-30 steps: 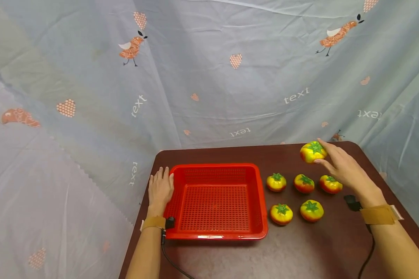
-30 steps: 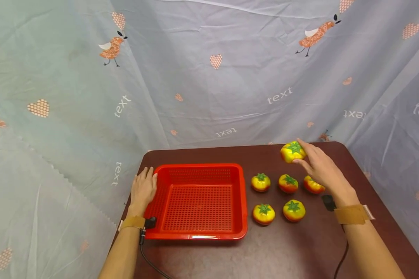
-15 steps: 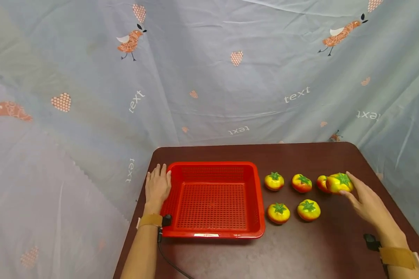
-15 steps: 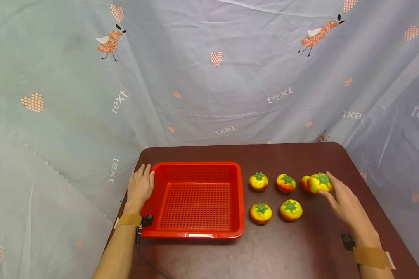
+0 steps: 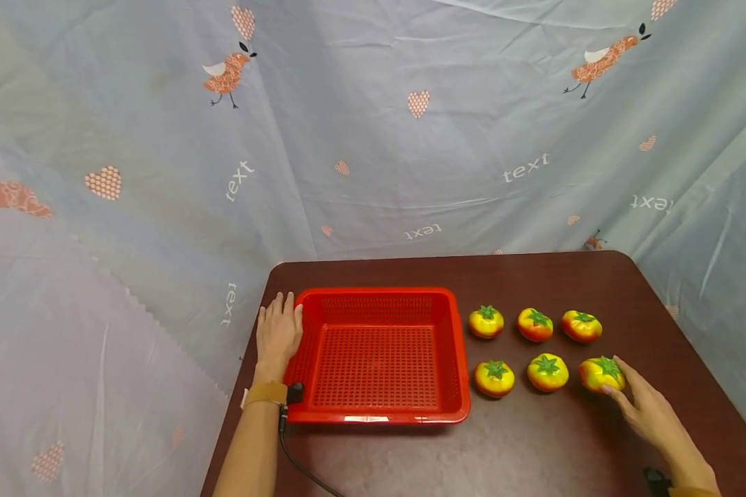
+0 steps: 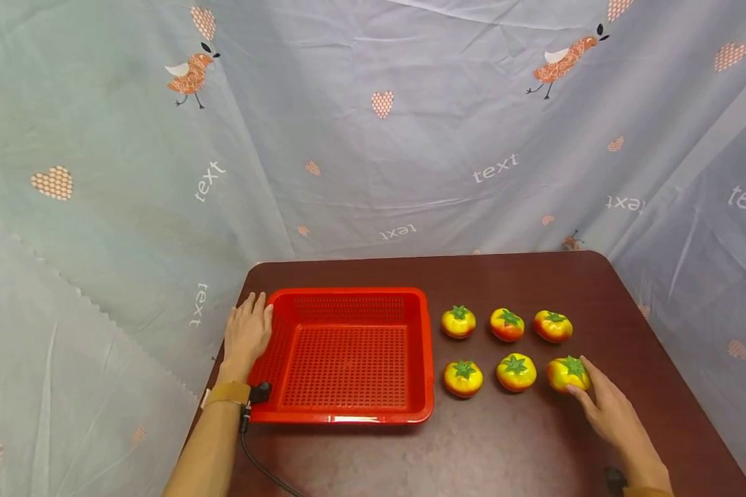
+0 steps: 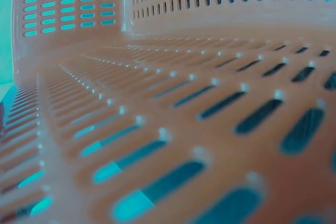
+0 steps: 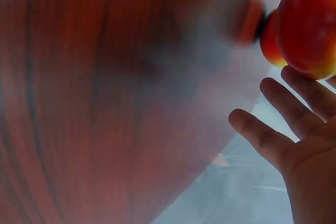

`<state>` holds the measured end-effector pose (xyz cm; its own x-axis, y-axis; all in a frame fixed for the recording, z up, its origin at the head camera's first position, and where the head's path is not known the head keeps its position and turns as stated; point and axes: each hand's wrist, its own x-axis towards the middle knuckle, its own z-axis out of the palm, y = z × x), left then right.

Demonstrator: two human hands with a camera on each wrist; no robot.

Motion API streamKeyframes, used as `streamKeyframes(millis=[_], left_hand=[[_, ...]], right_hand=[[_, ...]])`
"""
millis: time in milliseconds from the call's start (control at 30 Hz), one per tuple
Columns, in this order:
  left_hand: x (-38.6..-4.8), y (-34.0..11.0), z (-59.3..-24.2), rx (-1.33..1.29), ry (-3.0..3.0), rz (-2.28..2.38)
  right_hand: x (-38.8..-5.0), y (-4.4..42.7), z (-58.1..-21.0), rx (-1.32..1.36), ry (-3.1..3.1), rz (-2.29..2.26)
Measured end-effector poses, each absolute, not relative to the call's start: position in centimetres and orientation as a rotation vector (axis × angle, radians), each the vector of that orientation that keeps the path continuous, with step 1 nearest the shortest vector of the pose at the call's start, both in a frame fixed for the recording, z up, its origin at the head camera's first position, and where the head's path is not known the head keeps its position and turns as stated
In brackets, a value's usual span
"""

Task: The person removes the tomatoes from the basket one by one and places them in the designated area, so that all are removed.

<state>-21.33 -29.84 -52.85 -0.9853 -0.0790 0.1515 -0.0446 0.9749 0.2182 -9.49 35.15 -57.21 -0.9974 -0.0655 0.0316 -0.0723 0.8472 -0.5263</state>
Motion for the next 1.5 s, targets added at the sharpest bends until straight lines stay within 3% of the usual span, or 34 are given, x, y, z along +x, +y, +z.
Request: streamKeyframes(millis=[733,1500], left_hand=[[-21.3,-29.9,-53.3,0.103,-2.974,-0.333],[-21.8,-30.9,-52.9,0.113,-2.975,-0.262]], right_hand=[[-9.1,34.4,-59.7,0.119,-3.021,0.837],[-10.2,33.6,-58.4,0.103,-3.120,0.925]])
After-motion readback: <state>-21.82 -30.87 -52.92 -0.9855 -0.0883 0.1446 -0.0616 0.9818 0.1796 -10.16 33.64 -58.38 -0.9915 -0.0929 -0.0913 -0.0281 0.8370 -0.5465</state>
